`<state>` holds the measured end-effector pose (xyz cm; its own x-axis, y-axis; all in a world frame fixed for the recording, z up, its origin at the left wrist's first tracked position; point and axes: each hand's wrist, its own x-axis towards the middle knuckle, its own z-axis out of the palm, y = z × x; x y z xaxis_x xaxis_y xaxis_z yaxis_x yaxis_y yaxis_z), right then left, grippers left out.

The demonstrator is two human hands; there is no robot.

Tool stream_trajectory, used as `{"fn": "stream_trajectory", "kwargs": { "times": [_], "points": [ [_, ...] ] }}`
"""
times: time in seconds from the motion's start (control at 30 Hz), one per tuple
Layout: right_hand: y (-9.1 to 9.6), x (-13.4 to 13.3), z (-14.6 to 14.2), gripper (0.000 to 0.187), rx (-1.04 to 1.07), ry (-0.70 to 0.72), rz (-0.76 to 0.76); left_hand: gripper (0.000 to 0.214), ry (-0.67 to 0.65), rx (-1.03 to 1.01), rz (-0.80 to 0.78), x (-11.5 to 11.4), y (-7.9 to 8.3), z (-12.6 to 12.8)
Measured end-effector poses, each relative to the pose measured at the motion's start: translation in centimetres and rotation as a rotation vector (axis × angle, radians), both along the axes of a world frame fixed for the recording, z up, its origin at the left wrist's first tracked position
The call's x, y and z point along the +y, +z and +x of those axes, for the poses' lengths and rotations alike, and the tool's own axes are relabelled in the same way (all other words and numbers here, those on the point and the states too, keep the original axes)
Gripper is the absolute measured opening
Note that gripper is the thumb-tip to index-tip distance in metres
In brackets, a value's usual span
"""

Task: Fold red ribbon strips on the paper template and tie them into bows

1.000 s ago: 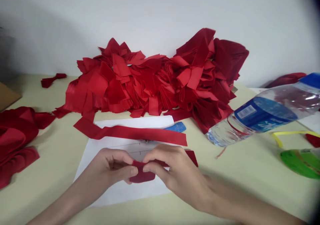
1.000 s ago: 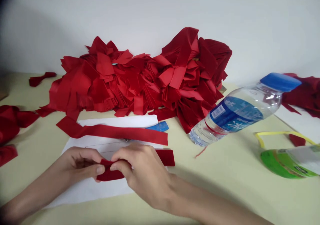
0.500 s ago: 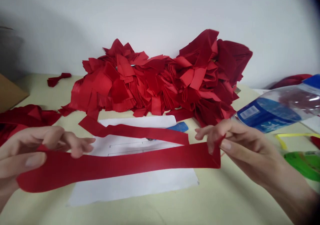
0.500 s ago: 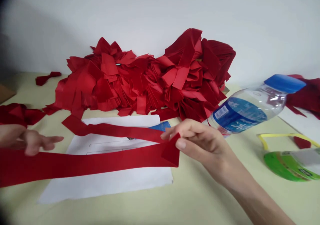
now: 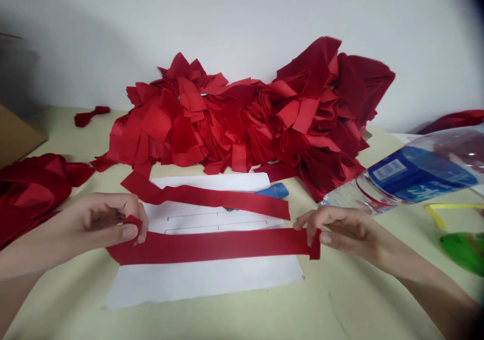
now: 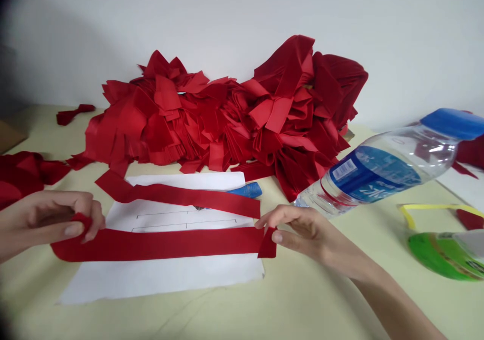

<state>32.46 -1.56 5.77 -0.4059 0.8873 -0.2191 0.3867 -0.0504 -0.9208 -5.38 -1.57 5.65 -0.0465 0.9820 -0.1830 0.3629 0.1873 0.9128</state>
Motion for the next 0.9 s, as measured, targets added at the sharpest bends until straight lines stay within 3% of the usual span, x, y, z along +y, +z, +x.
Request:
{"fn": "stream_trajectory", "kwargs": {
  "times": [0.1, 0.2, 0.33, 0.43, 0.63, 0.77, 0.9],
  "points": [
    [0.0, 0.5, -0.2, 0.014, 0.017, -0.003, -0.005, 0.025, -0.219, 0.075, 0.045, 0.5, 0.4, -1.0],
    [-0.3, 0.8, -0.1, 0.012, 0.052, 0.019, -0.007, 0.023, -0.291, 0.113, 0.041, 0.9, 0.8, -1.6],
    [-0.7, 1.2, 0.0, 0.01, 0.073, 0.078, -0.003, 0.015, -0.492, 0.172, -0.136, 1.3, 1.0, -1.1],
    [-0.8, 1.5, -0.9, 0.012, 0.049, 0.137, 0.008, 0.017, -0.626, 0.179, -0.195, 1.2, 0.9, 0.6],
    [-0.6, 1.9, -4.4, 0.012, -0.085, 0.245, 0.084, 0.017, -0.772, 0.335, -0.064, 1.1, -0.3, 4.5],
    [-0.8, 1.8, -6.6, 0.008, -0.138, 0.284, 0.101, 0.022, -0.86, 0.467, 0.142, 0.4, -2.3, 4.6],
    [-1.5, 1.4, -7.9, 0.006, -0.214, 0.216, 0.125, 0.024, -0.826, 0.679, 0.334, -0.9, -3.9, 4.2]
  ]
}}
